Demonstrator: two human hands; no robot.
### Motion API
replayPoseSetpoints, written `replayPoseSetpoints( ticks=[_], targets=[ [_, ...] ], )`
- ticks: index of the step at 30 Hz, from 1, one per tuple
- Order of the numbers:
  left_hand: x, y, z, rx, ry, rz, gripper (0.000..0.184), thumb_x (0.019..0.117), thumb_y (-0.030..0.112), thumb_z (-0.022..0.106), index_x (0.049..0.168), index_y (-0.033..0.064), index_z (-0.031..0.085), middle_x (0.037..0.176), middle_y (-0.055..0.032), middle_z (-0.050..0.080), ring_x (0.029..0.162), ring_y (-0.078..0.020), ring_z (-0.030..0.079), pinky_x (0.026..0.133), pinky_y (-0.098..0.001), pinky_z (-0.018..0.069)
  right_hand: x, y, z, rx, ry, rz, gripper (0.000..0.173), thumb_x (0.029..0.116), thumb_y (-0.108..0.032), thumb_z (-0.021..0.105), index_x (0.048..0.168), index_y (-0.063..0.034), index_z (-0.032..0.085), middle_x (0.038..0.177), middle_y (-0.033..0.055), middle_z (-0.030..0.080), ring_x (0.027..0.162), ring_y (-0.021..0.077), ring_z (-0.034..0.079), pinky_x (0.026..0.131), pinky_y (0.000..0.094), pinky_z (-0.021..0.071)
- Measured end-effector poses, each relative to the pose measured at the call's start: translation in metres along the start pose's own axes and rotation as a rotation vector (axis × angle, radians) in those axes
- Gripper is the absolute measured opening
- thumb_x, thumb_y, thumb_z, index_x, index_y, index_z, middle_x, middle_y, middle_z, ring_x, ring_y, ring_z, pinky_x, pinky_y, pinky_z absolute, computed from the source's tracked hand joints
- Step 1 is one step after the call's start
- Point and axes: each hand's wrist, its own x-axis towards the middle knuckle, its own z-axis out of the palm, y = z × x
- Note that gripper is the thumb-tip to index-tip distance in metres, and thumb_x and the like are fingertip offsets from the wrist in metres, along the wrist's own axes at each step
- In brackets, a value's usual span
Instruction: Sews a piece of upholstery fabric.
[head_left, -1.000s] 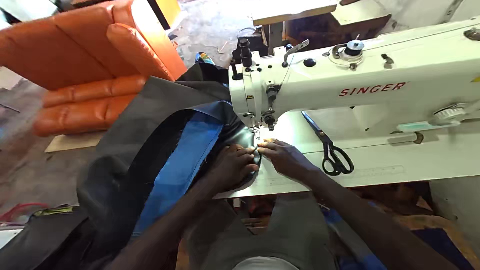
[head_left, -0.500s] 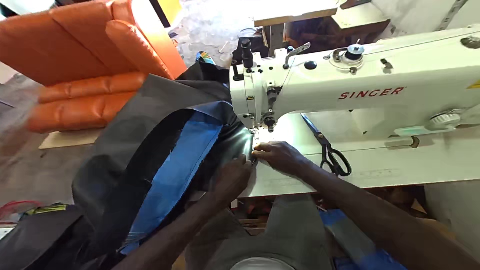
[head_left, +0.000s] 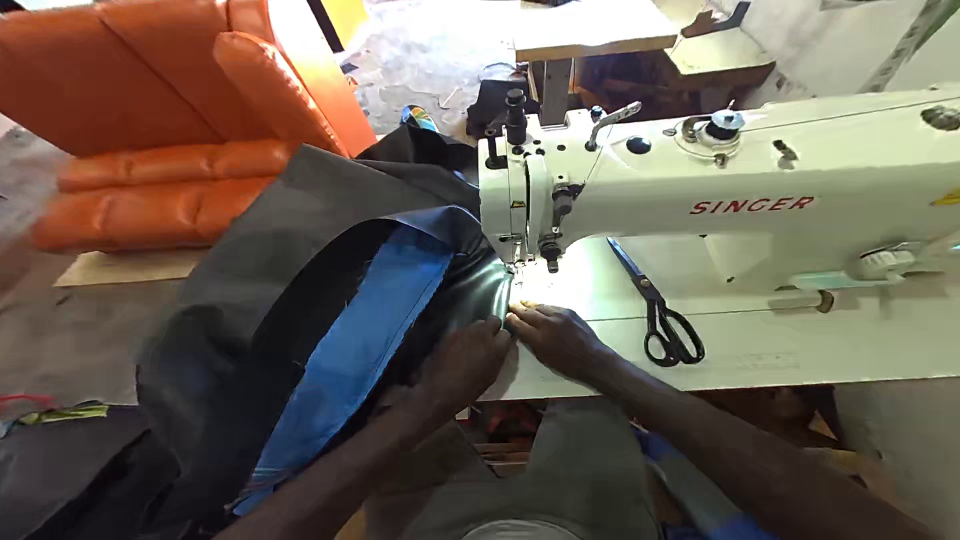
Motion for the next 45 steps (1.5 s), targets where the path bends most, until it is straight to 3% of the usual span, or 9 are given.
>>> replayPoseSetpoints(
  ticks=[3, 7, 13, 17, 32, 39, 45],
  targets=[
    [-0.003, 0.003, 0.001, 0.033, 0.02, 0.036, 0.009, 0.0966, 0.009, 0.065, 0.098, 0.005, 0.073, 0.102, -0.0121, 0.066, 0.089, -0.0294, 0.069, 0.071, -0.0463, 0.0598, -0.005, -0.017, 0.002, -0.012, 0.006, 0.04, 0.023, 0.0984, -0.002, 0.055, 0.114, 0.0011, 0.072, 0.124, 0.0182, 0.071, 0.117, 0.0306, 0.069, 0.099, 0.0406, 0.0575],
    [-0.004, 0.006, -0.001, 0.063, 0.017, 0.042, 0.01, 0.0942, 0.006, 0.066, 0.1, 0.0049, 0.074, 0.103, -0.012, 0.067, 0.09, -0.0297, 0.069, 0.07, -0.045, 0.06, -0.007, -0.025, 0.005, -0.027, 0.041, 0.089, 0.021, 0.096, 0.001, 0.058, 0.109, 0.0015, 0.074, 0.121, 0.0179, 0.073, 0.114, 0.0307, 0.071, 0.095, 0.04, 0.0594],
    [-0.002, 0.008, -0.005, 0.071, -0.018, 0.035, 0.012, 0.0937, 0.004, 0.066, 0.103, 0.0033, 0.074, 0.106, -0.0134, 0.068, 0.094, -0.0318, 0.069, 0.071, -0.0457, 0.0596, -0.006, -0.025, 0.005, -0.014, 0.035, 0.116, 0.022, 0.0952, 0.001, 0.059, 0.111, -0.0003, 0.074, 0.122, 0.0158, 0.073, 0.117, 0.0293, 0.07, 0.099, 0.0406, 0.0573],
    [0.002, 0.006, -0.002, 0.065, -0.004, 0.023, 0.01, 0.0945, 0.005, 0.065, 0.1, 0.0042, 0.072, 0.104, -0.0127, 0.067, 0.091, -0.0316, 0.068, 0.069, -0.0462, 0.059, -0.004, -0.021, 0.007, 0.016, 0.041, 0.15, 0.023, 0.0961, 0.001, 0.057, 0.11, -0.0026, 0.076, 0.123, 0.0138, 0.073, 0.119, 0.0284, 0.069, 0.107, 0.0426, 0.052],
    [0.021, -0.004, 0.007, 0.071, 0.067, -0.002, 0.014, 0.0988, 0.007, 0.059, 0.098, 0.002, 0.072, 0.102, -0.0141, 0.066, 0.09, -0.0324, 0.068, 0.067, -0.0463, 0.0584, 0.007, -0.018, 0.01, 0.044, 0.01, 0.336, 0.027, 0.0988, 0.001, 0.053, 0.113, -0.0047, 0.075, 0.129, 0.0102, 0.071, 0.122, 0.0255, 0.067, 0.107, 0.0404, 0.0523],
    [0.026, -0.005, 0.009, 0.11, 0.089, 0.001, 0.014, 0.099, 0.007, 0.058, 0.101, 0.0022, 0.072, 0.105, -0.0147, 0.066, 0.097, -0.0332, 0.067, 0.074, -0.0463, 0.0586, 0.009, -0.017, 0.009, 0.064, 0.001, 0.387, 0.027, 0.0991, -0.001, 0.054, 0.116, -0.0057, 0.075, 0.131, 0.0097, 0.07, 0.122, 0.0256, 0.067, 0.107, 0.0421, 0.0523],
    [0.009, 0.002, 0.006, 0.052, 0.074, -0.094, 0.023, 0.1015, 0.016, 0.06, 0.117, 0.0042, 0.072, 0.117, -0.0167, 0.065, 0.111, -0.0364, 0.063, 0.088, -0.05, 0.0565, 0.008, -0.016, 0.011, 0.055, 0.022, 0.358, 0.024, 0.1003, -0.004, 0.055, 0.113, -0.0072, 0.075, 0.129, 0.0107, 0.071, 0.12, 0.0254, 0.068, 0.104, 0.0412, 0.0539]
  ],
)
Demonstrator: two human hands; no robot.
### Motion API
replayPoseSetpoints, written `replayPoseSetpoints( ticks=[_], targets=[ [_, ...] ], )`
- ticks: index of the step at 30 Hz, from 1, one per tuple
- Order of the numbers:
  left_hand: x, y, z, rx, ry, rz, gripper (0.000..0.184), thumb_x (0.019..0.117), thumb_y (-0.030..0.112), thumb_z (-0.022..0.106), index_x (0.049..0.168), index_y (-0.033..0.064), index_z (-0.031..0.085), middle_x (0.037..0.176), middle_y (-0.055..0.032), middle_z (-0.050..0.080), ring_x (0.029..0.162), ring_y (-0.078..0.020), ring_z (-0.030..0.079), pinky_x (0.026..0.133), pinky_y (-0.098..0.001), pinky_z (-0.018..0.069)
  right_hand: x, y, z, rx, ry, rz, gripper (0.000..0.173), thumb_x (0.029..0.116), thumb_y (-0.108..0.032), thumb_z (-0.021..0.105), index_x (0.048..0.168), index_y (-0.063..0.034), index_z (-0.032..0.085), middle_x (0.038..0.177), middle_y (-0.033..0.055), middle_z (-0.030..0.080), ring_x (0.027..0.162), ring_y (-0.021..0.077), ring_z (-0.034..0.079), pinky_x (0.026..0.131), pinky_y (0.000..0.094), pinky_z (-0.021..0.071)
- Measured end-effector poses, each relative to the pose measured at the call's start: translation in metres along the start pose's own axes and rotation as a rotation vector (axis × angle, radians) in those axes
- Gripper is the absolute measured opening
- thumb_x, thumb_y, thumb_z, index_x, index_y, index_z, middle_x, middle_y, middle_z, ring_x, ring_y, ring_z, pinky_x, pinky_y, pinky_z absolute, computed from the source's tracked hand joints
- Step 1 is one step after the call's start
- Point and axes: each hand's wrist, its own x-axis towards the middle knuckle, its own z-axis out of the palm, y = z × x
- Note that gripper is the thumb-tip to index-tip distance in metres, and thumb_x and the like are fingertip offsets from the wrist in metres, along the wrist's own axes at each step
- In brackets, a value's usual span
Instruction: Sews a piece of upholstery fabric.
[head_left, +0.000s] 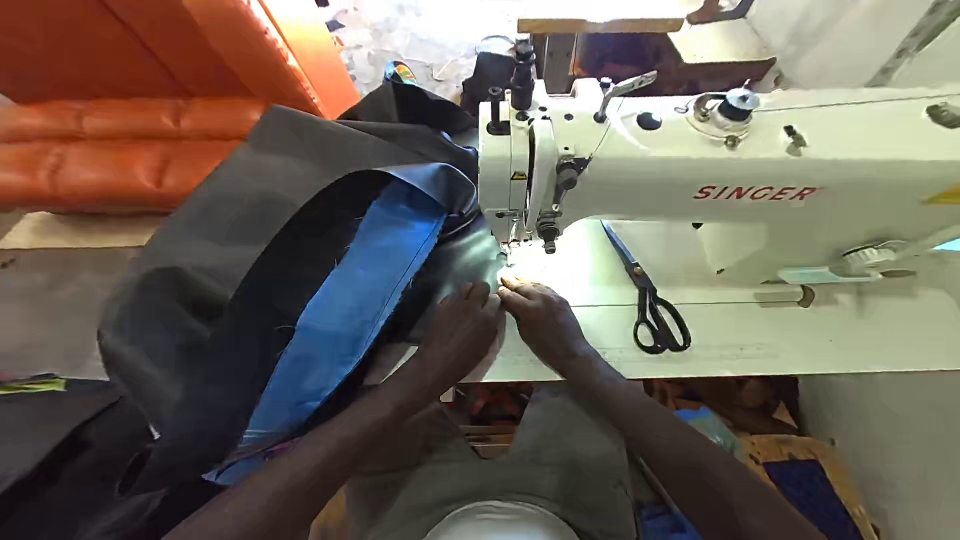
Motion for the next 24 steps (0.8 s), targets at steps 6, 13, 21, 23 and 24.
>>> replayPoseSetpoints(
  ticks=[6, 13, 21, 23, 24],
  targets=[
    [-0.014, -0.006, -0.004, -0.232, 0.058, -0.133, 0.022, 0.1005, 0.022, 0.065, 0.111, 0.0049, 0.074, 0.108, -0.0158, 0.066, 0.104, -0.035, 0.064, 0.085, -0.0521, 0.0569, 0.005, 0.005, -0.001, 0.009, 0.004, -0.034, 0.018, 0.1004, -0.007, 0.058, 0.105, -0.0066, 0.075, 0.122, 0.0104, 0.073, 0.11, 0.0262, 0.071, 0.096, 0.0424, 0.0573],
    [-0.013, -0.011, -0.006, -0.23, 0.045, -0.01, 0.018, 0.1006, 0.017, 0.065, 0.107, 0.0034, 0.074, 0.11, -0.0165, 0.066, 0.106, -0.0348, 0.064, 0.088, -0.0509, 0.0568, 0.005, 0.004, -0.003, -0.021, 0.0, -0.076, 0.021, 0.0979, -0.005, 0.06, 0.11, -0.011, 0.076, 0.122, 0.0133, 0.072, 0.11, 0.0294, 0.071, 0.094, 0.0448, 0.0582],
    [-0.004, -0.019, -0.006, -0.058, 0.134, 0.238, 0.013, 0.0969, 0.012, 0.066, 0.093, 0.0038, 0.075, 0.097, -0.0129, 0.069, 0.095, -0.0321, 0.068, 0.077, -0.0475, 0.0593, 0.003, -0.002, -0.001, -0.11, 0.001, -0.12, 0.02, 0.0984, -0.002, 0.056, 0.109, -0.0022, 0.073, 0.119, 0.0165, 0.074, 0.112, 0.0311, 0.072, 0.095, 0.0435, 0.0591],
    [-0.004, -0.022, -0.004, -0.047, 0.152, 0.266, 0.012, 0.0963, 0.012, 0.066, 0.092, 0.0049, 0.075, 0.097, -0.0116, 0.069, 0.095, -0.0309, 0.068, 0.076, -0.0464, 0.0595, -0.002, -0.008, 0.001, -0.101, 0.006, -0.117, 0.021, 0.0971, -0.001, 0.058, 0.111, -0.0019, 0.074, 0.122, 0.0159, 0.073, 0.115, 0.0307, 0.07, 0.097, 0.0431, 0.0583],
    [-0.004, -0.024, -0.002, -0.042, 0.17, 0.285, 0.012, 0.0955, 0.011, 0.066, 0.09, 0.0051, 0.075, 0.096, -0.011, 0.069, 0.094, -0.0302, 0.068, 0.075, -0.0454, 0.0595, -0.005, -0.011, 0.002, -0.092, 0.008, -0.121, 0.022, 0.0961, 0.0, 0.059, 0.112, -0.0019, 0.074, 0.123, 0.0154, 0.073, 0.117, 0.0302, 0.07, 0.098, 0.0427, 0.058]
  ],
)
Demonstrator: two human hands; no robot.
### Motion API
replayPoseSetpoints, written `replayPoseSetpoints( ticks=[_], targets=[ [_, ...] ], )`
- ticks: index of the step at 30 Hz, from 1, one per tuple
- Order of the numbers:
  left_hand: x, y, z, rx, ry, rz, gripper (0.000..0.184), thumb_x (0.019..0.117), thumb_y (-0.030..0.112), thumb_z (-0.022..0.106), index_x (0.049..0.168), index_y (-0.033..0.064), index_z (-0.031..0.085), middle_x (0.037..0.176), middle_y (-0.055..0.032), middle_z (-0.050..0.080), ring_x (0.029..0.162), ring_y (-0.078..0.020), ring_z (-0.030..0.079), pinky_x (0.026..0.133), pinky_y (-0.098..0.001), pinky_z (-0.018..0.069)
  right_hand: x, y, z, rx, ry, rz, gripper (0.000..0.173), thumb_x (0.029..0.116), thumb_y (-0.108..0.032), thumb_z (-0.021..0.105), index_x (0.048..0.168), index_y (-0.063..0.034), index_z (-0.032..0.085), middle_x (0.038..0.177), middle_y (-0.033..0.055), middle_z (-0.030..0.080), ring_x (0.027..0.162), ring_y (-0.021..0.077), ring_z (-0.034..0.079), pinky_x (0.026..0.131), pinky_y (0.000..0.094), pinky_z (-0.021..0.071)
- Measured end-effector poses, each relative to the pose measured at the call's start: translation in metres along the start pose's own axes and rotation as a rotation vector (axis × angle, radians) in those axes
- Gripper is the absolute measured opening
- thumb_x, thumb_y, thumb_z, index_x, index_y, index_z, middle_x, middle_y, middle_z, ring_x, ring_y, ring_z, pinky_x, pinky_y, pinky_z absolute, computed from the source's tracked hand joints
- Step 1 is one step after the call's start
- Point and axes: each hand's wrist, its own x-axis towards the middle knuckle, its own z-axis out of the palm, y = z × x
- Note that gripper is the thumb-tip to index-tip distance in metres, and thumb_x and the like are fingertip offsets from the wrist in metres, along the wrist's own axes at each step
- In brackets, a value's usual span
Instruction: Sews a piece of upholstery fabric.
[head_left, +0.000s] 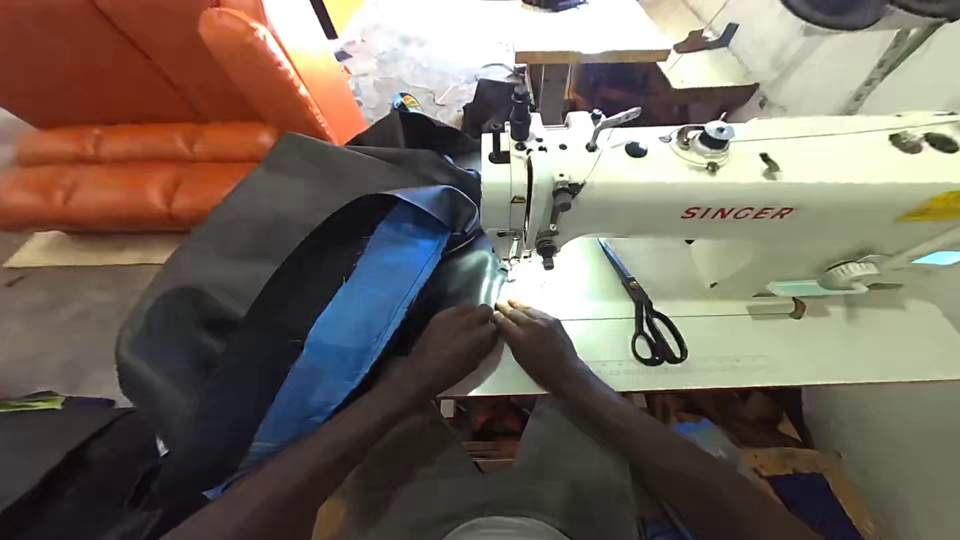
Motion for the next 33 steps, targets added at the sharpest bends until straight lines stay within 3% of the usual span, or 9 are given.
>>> replayPoseSetpoints(
  ticks=[3, 6, 8, 11, 13, 17, 23, 27, 33],
  targets=[
    [0.001, -0.004, -0.003, -0.052, -0.027, 0.008, 0.013, 0.0952, 0.015, 0.066, 0.091, 0.006, 0.075, 0.096, -0.0103, 0.07, 0.094, -0.0288, 0.07, 0.075, -0.0462, 0.0599, -0.004, -0.008, -0.001, 0.034, -0.002, 0.014, 0.024, 0.0938, 0.002, 0.06, 0.112, -0.0023, 0.075, 0.123, 0.015, 0.073, 0.118, 0.0296, 0.07, 0.098, 0.0432, 0.058],
    [0.016, -0.015, -0.032, -0.139, -0.331, -0.041, 0.014, 0.096, 0.024, 0.067, 0.096, 0.0141, 0.077, 0.096, -0.0051, 0.069, 0.093, -0.0242, 0.069, 0.076, -0.0483, 0.0587, -0.001, -0.015, -0.002, 0.048, 0.007, 0.047, 0.02, 0.0945, 0.001, 0.061, 0.109, -0.0037, 0.075, 0.12, 0.0152, 0.074, 0.116, 0.0297, 0.07, 0.097, 0.0433, 0.0587],
    [0.024, -0.027, -0.039, -0.198, -0.408, -0.03, 0.017, 0.0969, 0.027, 0.064, 0.095, 0.015, 0.076, 0.096, -0.0036, 0.068, 0.091, -0.0224, 0.068, 0.077, -0.0493, 0.0585, -0.003, -0.017, -0.001, 0.047, 0.012, 0.057, 0.021, 0.0943, 0.002, 0.061, 0.109, -0.0038, 0.074, 0.12, 0.015, 0.074, 0.117, 0.03, 0.07, 0.097, 0.0429, 0.0587],
    [0.031, -0.034, -0.027, -0.259, -0.235, 0.002, 0.023, 0.0967, 0.014, 0.058, 0.113, 0.0115, 0.075, 0.127, -0.0049, 0.068, 0.119, -0.0248, 0.064, 0.099, -0.0497, 0.0541, -0.005, -0.017, 0.001, 0.039, 0.011, 0.065, 0.021, 0.0945, 0.0, 0.061, 0.11, -0.0056, 0.075, 0.12, 0.0124, 0.074, 0.118, 0.0279, 0.069, 0.098, 0.0416, 0.058],
    [0.034, -0.04, -0.005, -0.225, -0.166, 0.044, 0.031, 0.0995, 0.011, 0.056, 0.126, 0.013, 0.072, 0.139, -0.0026, 0.064, 0.13, -0.0254, 0.057, 0.106, -0.0493, 0.048, -0.005, -0.017, 0.001, 0.052, 0.036, 0.069, 0.018, 0.0927, 0.003, 0.063, 0.103, -0.006, 0.075, 0.108, 0.0104, 0.076, 0.109, 0.0263, 0.072, 0.094, 0.0411, 0.0597],
    [0.033, -0.05, 0.017, -0.213, -0.134, 0.029, 0.038, 0.0969, 0.005, 0.056, 0.128, 0.0199, 0.072, 0.14, 0.0027, 0.064, 0.127, -0.0272, 0.059, 0.098, -0.0553, 0.0483, -0.002, -0.01, 0.0, 0.08, 0.058, 0.09, 0.017, 0.0923, 0.003, 0.063, 0.098, -0.0078, 0.074, 0.099, 0.0078, 0.075, 0.097, 0.0239, 0.074, 0.086, 0.0401, 0.0613],
    [0.03, -0.047, 0.033, -0.206, -0.047, -0.086, 0.038, 0.0988, 0.008, 0.053, 0.129, 0.0238, 0.072, 0.141, 0.0009, 0.062, 0.13, -0.0278, 0.055, 0.098, -0.0562, 0.0469, 0.003, 0.003, 0.002, 0.114, 0.072, 0.116, 0.018, 0.0952, 0.001, 0.061, 0.099, -0.0103, 0.075, 0.097, 0.0048, 0.074, 0.097, 0.0208, 0.072, 0.089, 0.0392, 0.0597],
    [0.032, -0.044, 0.038, -0.257, 0.043, -0.141, 0.037, 0.0968, 0.003, 0.053, 0.122, 0.0196, 0.076, 0.133, -0.0026, 0.067, 0.128, -0.0282, 0.058, 0.102, -0.0554, 0.0467, 0.01, 0.005, -0.002, 0.149, 0.091, 0.157, 0.02, 0.0941, 0.004, 0.061, 0.099, -0.0082, 0.076, 0.099, 0.0073, 0.076, 0.096, 0.0225, 0.074, 0.086, 0.0396, 0.0609],
    [0.033, -0.039, 0.048, -0.25, 0.119, -0.216, 0.036, 0.0973, 0.005, 0.052, 0.122, 0.0171, 0.076, 0.135, 0.0003, 0.068, 0.129, -0.0246, 0.058, 0.102, -0.0521, 0.0474, 0.013, 0.009, 0.0, 0.134, 0.127, 0.207, 0.021, 0.0937, 0.005, 0.06, 0.098, -0.0086, 0.077, 0.101, 0.0079, 0.077, 0.096, 0.0227, 0.075, 0.085, 0.0396, 0.0612]
  ],
)
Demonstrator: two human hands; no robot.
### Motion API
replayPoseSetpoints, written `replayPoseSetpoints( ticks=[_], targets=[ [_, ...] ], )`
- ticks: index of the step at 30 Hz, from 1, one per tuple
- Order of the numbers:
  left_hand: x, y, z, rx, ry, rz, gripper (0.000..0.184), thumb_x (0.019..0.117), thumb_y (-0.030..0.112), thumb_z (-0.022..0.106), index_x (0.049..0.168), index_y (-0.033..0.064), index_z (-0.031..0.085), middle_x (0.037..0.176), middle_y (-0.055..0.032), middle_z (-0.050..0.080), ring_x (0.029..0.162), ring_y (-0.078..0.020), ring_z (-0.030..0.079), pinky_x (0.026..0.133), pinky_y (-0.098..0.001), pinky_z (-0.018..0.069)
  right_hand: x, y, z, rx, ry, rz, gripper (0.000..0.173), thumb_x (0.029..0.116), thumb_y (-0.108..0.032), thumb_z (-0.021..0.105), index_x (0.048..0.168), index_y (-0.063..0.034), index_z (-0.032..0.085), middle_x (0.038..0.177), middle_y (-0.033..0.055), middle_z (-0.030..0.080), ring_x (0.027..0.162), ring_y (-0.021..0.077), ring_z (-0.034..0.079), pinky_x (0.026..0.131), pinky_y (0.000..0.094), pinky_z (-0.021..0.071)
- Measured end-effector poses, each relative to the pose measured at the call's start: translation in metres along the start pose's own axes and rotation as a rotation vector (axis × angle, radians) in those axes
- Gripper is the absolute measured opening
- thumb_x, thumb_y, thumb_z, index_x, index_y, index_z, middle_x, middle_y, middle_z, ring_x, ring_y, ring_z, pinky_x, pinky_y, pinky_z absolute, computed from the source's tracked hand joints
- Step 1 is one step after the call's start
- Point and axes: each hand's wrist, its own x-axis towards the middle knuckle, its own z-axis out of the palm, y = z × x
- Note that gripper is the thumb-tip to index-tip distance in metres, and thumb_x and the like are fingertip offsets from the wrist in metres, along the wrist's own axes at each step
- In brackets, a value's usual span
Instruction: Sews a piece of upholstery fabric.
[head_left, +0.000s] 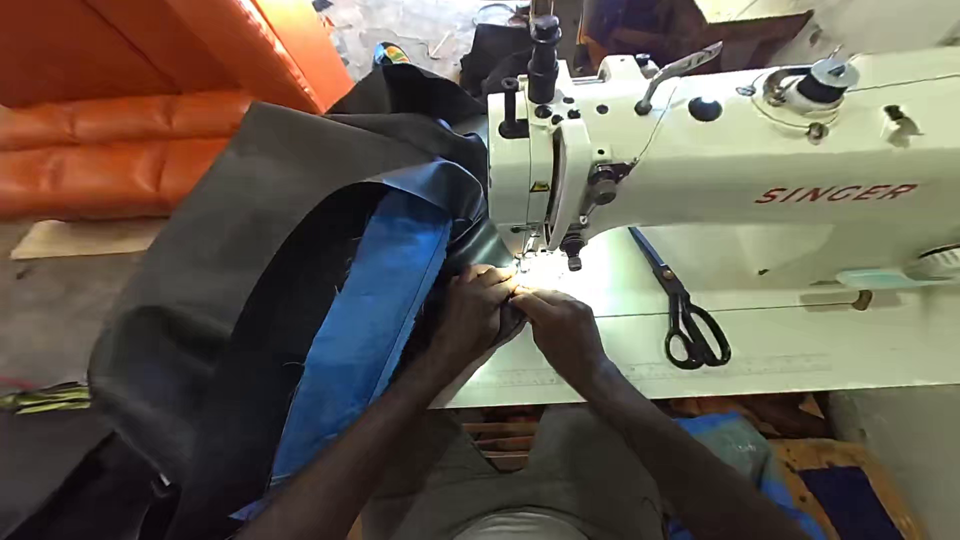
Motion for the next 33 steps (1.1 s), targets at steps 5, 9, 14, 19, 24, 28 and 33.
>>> replayPoseSetpoints(
  ticks=[5, 9, 14, 19, 24, 28, 33],
  targets=[
    [0.004, 0.004, 0.003, 0.075, -0.026, -0.044, 0.037, 0.0979, 0.007, 0.05, 0.124, 0.0176, 0.074, 0.143, 0.0021, 0.063, 0.133, -0.0259, 0.055, 0.101, -0.0543, 0.0466, -0.001, -0.001, -0.001, -0.008, -0.016, 0.045, 0.024, 0.0934, 0.006, 0.06, 0.102, -0.0086, 0.077, 0.106, 0.0088, 0.076, 0.097, 0.0243, 0.074, 0.084, 0.041, 0.0613],
    [0.007, 0.005, 0.002, 0.088, -0.015, -0.054, 0.039, 0.0979, 0.005, 0.049, 0.127, 0.0166, 0.072, 0.143, -0.0008, 0.062, 0.134, -0.028, 0.054, 0.102, -0.0539, 0.0469, -0.002, 0.001, -0.001, 0.028, -0.025, 0.066, 0.029, 0.0944, 0.006, 0.058, 0.109, -0.0101, 0.078, 0.114, 0.0083, 0.076, 0.103, 0.0237, 0.073, 0.089, 0.0418, 0.0606],
    [-0.015, 0.008, -0.014, -0.069, 0.098, 0.068, 0.027, 0.1002, 0.022, 0.058, 0.116, 0.0087, 0.075, 0.12, -0.0118, 0.068, 0.117, -0.0308, 0.06, 0.102, -0.05, 0.0482, -0.006, 0.008, -0.007, 0.138, -0.09, 0.026, 0.027, 0.0986, -0.002, 0.06, 0.119, -0.01, 0.075, 0.125, 0.0071, 0.072, 0.112, 0.0202, 0.071, 0.097, 0.0389, 0.0581],
    [-0.047, 0.012, -0.02, 0.024, 0.04, 0.053, 0.037, 0.097, 0.031, 0.07, 0.125, 0.0062, 0.07, 0.114, -0.0152, 0.068, 0.109, -0.0327, 0.065, 0.093, -0.0476, 0.0554, -0.002, 0.014, -0.009, 0.134, -0.141, 0.02, 0.022, 0.0992, -0.016, 0.065, 0.118, -0.012, 0.076, 0.124, 0.0061, 0.073, 0.113, 0.0222, 0.069, 0.097, 0.042, 0.0571],
    [-0.044, 0.013, -0.036, -0.003, 0.08, -0.001, 0.035, 0.1006, 0.024, 0.066, 0.13, 0.0045, 0.066, 0.111, -0.0159, 0.072, 0.1, -0.0301, 0.071, 0.089, -0.0479, 0.0591, 0.007, 0.015, -0.004, 0.066, -0.08, 0.002, 0.019, 0.1008, -0.022, 0.064, 0.111, -0.0115, 0.077, 0.103, 0.0078, 0.074, 0.098, 0.0254, 0.07, 0.085, 0.0448, 0.0582],
    [-0.044, 0.004, -0.036, -0.012, 0.13, 0.077, 0.022, 0.1013, 0.019, 0.064, 0.11, 0.001, 0.072, 0.107, -0.0154, 0.071, 0.091, -0.0259, 0.073, 0.081, -0.0426, 0.0621, 0.007, 0.01, -0.006, 0.038, -0.062, -0.048, 0.024, 0.1, -0.02, 0.065, 0.121, -0.015, 0.074, 0.106, 0.0083, 0.074, 0.097, 0.0265, 0.07, 0.084, 0.0443, 0.0585],
    [-0.045, -0.001, -0.032, -0.016, 0.146, 0.124, 0.019, 0.101, 0.016, 0.064, 0.107, 0.0008, 0.074, 0.104, -0.016, 0.07, 0.095, -0.0277, 0.071, 0.084, -0.0428, 0.0608, 0.005, 0.009, -0.003, 0.01, -0.029, -0.132, 0.019, 0.1013, -0.016, 0.062, 0.114, -0.0128, 0.076, 0.115, 0.0049, 0.075, 0.103, 0.0233, 0.071, 0.089, 0.041, 0.0581]
  ],
)
